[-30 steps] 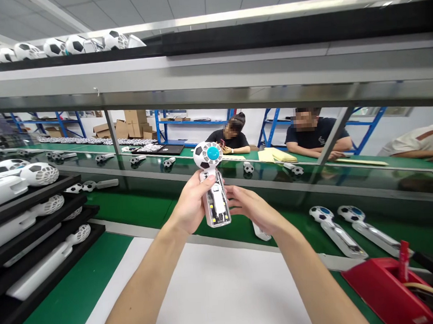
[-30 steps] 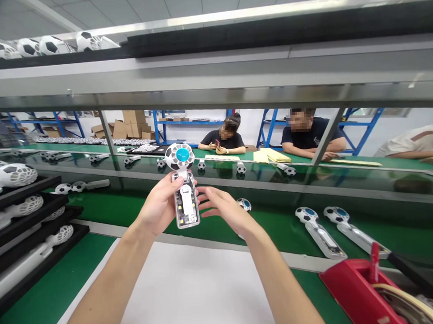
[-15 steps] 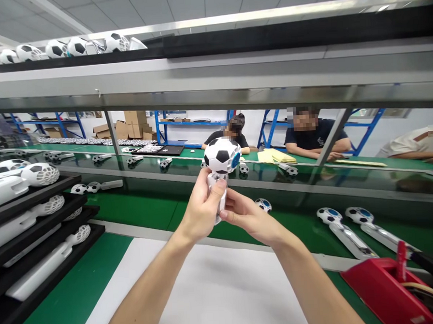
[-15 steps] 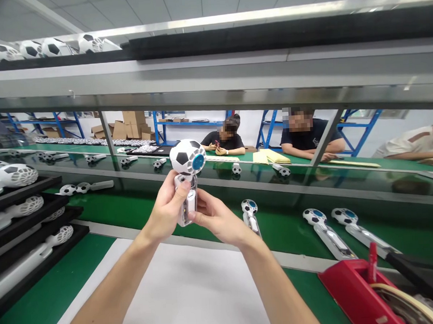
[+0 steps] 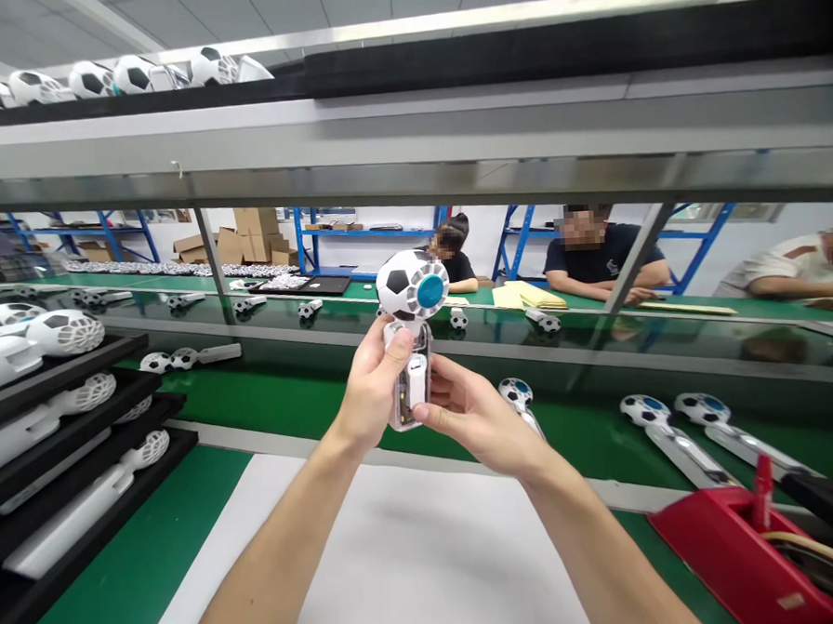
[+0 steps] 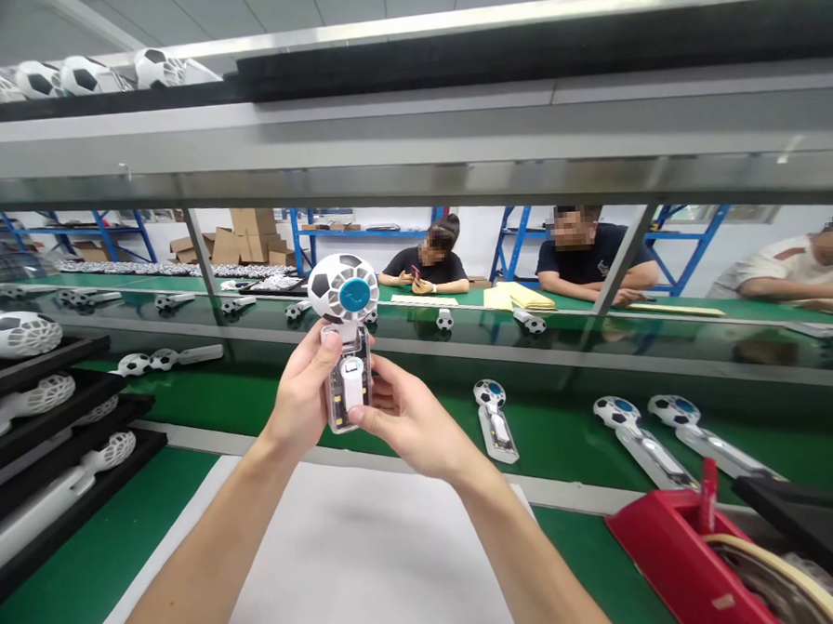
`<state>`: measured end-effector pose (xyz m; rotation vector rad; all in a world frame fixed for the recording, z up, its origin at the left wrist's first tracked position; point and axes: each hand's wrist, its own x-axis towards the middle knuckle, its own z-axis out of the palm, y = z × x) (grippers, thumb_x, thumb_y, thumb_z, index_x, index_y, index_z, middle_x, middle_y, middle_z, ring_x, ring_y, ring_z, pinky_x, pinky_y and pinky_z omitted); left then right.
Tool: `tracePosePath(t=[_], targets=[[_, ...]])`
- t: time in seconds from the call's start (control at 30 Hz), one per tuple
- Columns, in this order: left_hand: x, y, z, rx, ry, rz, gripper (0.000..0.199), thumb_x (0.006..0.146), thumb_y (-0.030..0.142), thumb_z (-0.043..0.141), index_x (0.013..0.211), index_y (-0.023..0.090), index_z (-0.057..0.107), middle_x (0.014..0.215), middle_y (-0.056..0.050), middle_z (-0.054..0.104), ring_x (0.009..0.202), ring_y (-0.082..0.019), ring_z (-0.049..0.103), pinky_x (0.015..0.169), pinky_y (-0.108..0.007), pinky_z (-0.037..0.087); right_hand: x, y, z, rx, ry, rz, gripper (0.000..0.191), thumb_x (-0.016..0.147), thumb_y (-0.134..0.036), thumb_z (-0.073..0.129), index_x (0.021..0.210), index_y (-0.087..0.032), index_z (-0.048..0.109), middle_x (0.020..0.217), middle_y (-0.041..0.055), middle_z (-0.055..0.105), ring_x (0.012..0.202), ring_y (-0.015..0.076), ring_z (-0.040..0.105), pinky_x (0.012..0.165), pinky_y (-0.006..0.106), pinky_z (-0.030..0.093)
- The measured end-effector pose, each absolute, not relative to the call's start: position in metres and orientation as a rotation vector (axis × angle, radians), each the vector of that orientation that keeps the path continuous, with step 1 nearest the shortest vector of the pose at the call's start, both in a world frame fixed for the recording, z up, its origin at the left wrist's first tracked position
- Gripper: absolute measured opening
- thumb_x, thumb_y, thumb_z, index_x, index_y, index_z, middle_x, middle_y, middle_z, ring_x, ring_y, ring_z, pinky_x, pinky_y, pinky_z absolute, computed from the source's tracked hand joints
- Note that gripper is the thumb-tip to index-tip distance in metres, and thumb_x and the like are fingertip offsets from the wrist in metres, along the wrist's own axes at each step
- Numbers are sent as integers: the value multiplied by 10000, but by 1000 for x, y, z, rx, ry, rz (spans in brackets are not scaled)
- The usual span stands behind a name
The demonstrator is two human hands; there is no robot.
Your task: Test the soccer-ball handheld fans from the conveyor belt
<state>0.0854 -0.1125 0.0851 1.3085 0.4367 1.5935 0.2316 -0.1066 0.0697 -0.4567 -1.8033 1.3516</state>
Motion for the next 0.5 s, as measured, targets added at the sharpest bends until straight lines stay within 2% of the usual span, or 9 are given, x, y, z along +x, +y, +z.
tracePosePath(t=[0.27,0.5], targets=[[86,-107,78,1294,392,1659,252,947,443,576,1017,201,586,925,-31,637,756,-129,605,677,-233,479,219,-122,75,-695,-1703,1171,404,841,-166,683,1221,-147,549,1024,85,712,903,220,710,786,325,601],[78,-99,78,1325,426,1602,294,917,465,606,1025,192,584,967,-50,660,771,-144,626,678,-244,496,216,-104,62,-590,-1724,1258,488,857,-290,711,1280,-146,516,1173,125,661,1080,260,656,875,382,586]])
